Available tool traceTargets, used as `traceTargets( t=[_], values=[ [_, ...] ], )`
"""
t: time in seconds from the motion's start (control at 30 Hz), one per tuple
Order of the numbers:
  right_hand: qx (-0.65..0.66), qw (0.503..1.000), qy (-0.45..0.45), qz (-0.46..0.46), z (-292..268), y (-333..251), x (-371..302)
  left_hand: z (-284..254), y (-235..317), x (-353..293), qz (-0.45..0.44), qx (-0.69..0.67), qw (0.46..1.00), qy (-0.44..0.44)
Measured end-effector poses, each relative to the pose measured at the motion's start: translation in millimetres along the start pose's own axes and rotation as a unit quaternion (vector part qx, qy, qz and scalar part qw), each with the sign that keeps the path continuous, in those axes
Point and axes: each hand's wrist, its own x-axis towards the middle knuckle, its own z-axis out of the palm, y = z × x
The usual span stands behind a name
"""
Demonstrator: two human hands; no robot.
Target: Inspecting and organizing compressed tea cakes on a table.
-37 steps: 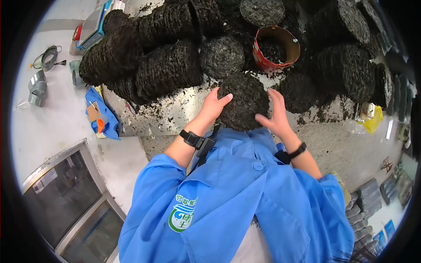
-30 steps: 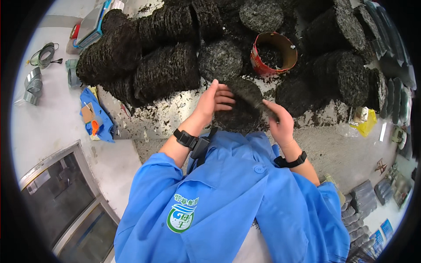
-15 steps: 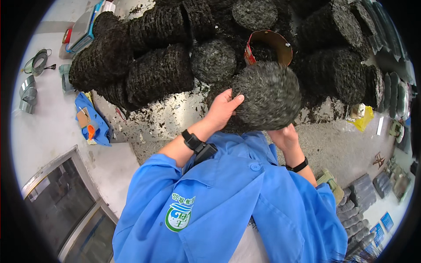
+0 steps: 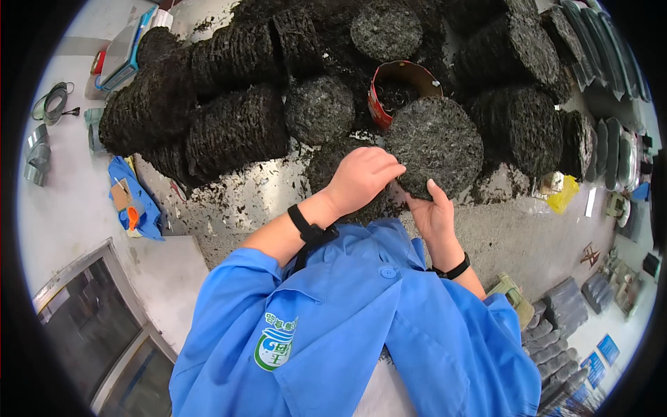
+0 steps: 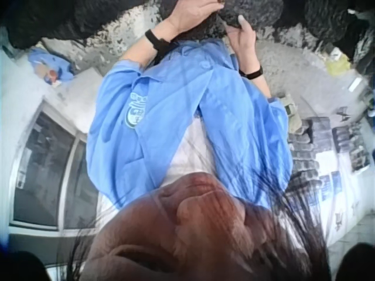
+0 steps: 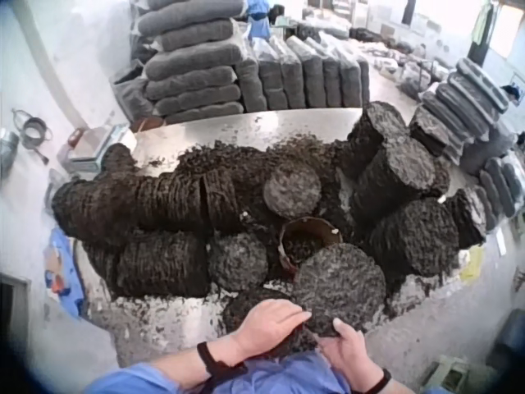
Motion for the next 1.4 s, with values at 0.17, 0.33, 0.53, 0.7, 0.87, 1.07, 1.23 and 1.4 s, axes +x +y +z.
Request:
traceTargets(
  t=[0.17, 0.33, 0.53, 0.7, 0.87, 1.07, 1.23, 1.4],
  values=[
    [-0.062, 0.998, 0.007, 0.026, 0, -16, 2, 1, -14, 11, 0.151, 0.052, 0.98, -0.118],
    [-0.112, 0.992, -0.01, 0.061, -1, -31, 8, 5, -34, 30, 0.323, 0.007, 0.936, -0.141],
    [-0.066, 0.997, 0.002, 0.047, 4, -45, 34, 9, -53, 64, 0.228, -0.044, 0.955, -0.186],
    [-0.054, 0.997, 0.054, 0.004, -3, -56, 39, 17, -85, 103, -0.03, 0.007, 1.0, 0.003],
    [-0.023, 0.998, -0.001, -0.061, -14, -56, 27, 40, -71, 107, -0.14, 0.005, 0.99, -0.037],
    [-0.037, 0.998, 0.036, -0.04, -7, -43, 24, 62, -25, 86, -0.066, -0.129, 0.989, -0.003],
    [-0.093, 0.994, -0.021, -0.054, 0, -32, 27, 62, -32, 82, -0.057, -0.084, 0.995, -0.007],
    [-0.121, 0.99, 0.056, -0.033, -3, -35, 38, 64, -52, 94, -0.121, -0.144, 0.979, -0.083]
  ],
)
